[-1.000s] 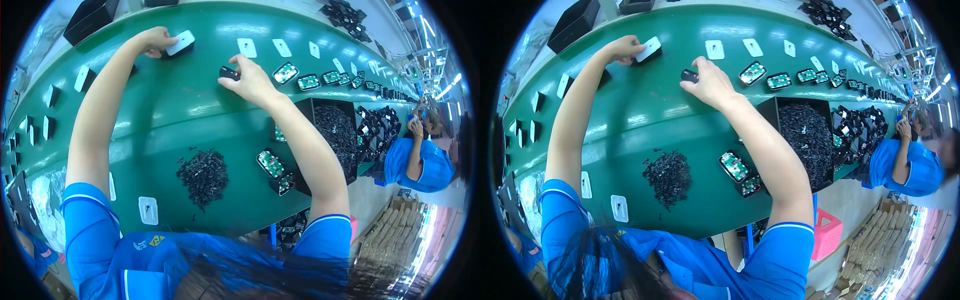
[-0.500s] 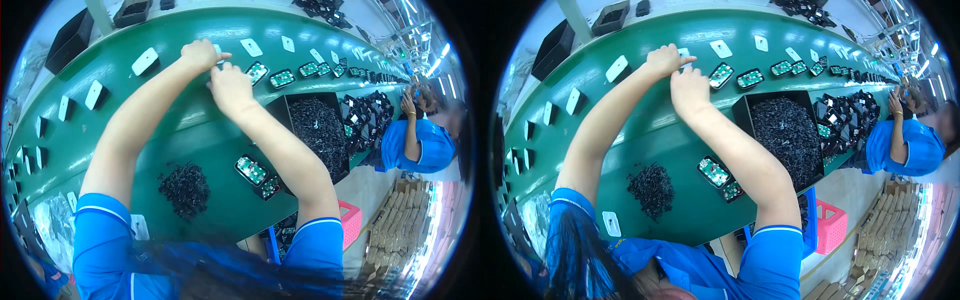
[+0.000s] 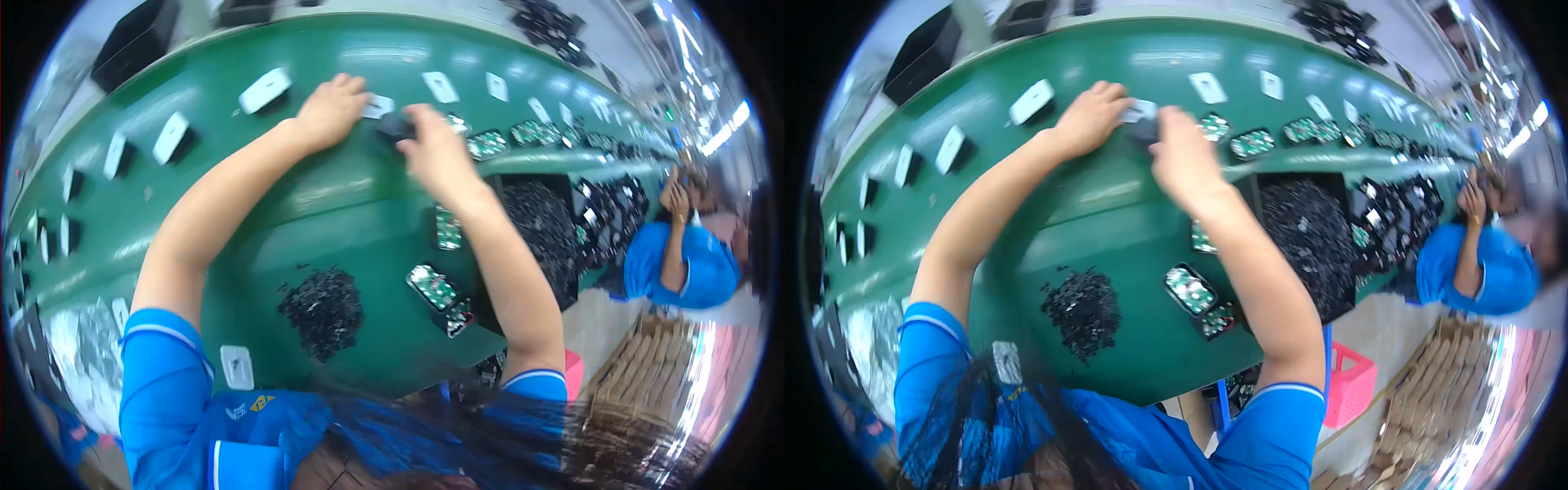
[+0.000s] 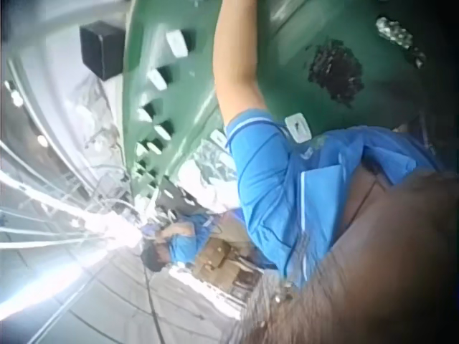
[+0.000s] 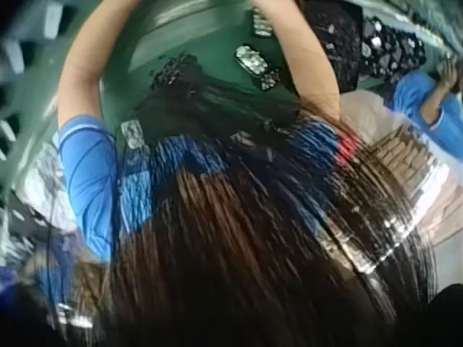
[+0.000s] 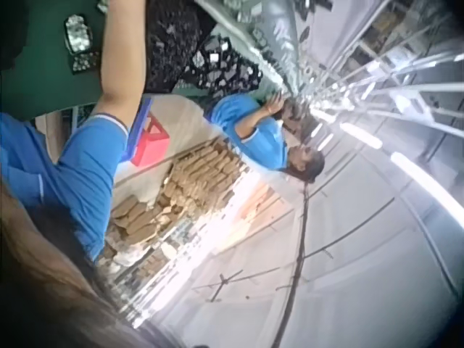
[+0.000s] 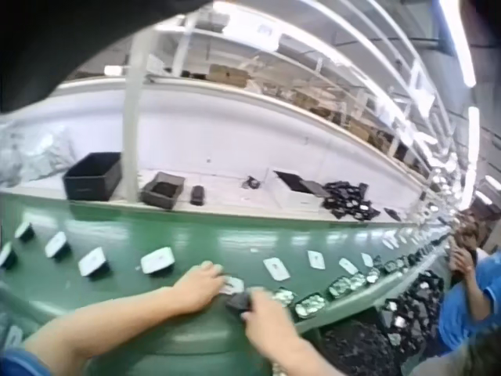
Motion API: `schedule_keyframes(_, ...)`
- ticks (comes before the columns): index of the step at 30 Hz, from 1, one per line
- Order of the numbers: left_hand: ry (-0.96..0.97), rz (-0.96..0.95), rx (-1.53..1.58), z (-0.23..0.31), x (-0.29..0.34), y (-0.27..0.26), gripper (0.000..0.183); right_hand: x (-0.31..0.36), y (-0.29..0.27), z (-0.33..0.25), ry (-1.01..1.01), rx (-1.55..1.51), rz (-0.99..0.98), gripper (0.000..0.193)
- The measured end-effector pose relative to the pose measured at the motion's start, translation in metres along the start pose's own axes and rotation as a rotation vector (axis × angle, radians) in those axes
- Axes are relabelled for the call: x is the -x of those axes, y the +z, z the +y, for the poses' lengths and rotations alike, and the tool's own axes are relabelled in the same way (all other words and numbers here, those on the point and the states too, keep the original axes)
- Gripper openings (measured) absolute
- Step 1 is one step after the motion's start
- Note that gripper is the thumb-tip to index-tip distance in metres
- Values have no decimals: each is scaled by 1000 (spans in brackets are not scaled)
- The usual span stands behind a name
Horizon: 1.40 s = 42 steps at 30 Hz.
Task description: The person assembles small electronic devices at a green workbench. They pick up white plastic casings and green circuit boards, insert the boards into the casings, and secure them with black screws. The person handles the components one at a time, placing the finished units on the table.
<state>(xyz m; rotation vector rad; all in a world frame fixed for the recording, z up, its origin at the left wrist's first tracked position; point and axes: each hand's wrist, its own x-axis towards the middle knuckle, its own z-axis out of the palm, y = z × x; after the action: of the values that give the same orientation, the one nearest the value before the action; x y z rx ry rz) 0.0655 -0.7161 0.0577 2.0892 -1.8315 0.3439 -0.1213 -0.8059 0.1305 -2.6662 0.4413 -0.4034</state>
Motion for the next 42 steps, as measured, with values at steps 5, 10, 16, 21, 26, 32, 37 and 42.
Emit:
schedule_keyframes(5, -56, 109, 369, -8, 28, -12, 50, -33, 8, 10, -42, -83, 176, 36)
schedule_keyframes(10, -102, 164, 535, -6, 43, -25, 54, -51, 16, 8, -86, -23, 47, 32)
schedule_keyframes(16, -34, 134, 488, -14, 50, -17, 50, -65, 29, 0, -131, -34, -43, 31)
schedule_keyframes(21, -57, 83, 481, -15, 54, -15, 51, -71, 32, -2, -145, 14, -93, 31)
schedule_keyframes(26, -53, 53, 420, -18, 55, -19, 58, -74, 36, 0, -171, 19, -115, 30)
schedule_keyframes(32, 27, 66, 284, -22, 57, -19, 50, -63, 55, 5, -306, 171, 34, 25)
schedule_keyframes(37, -22, 109, 143, 0, 41, -18, 47, -73, 50, 12, -92, -58, -37, 27)
schedule_keyframes(42, -156, 47, 120, 5, 13, -20, 37, -93, 34, 23, 132, -282, -239, 33)
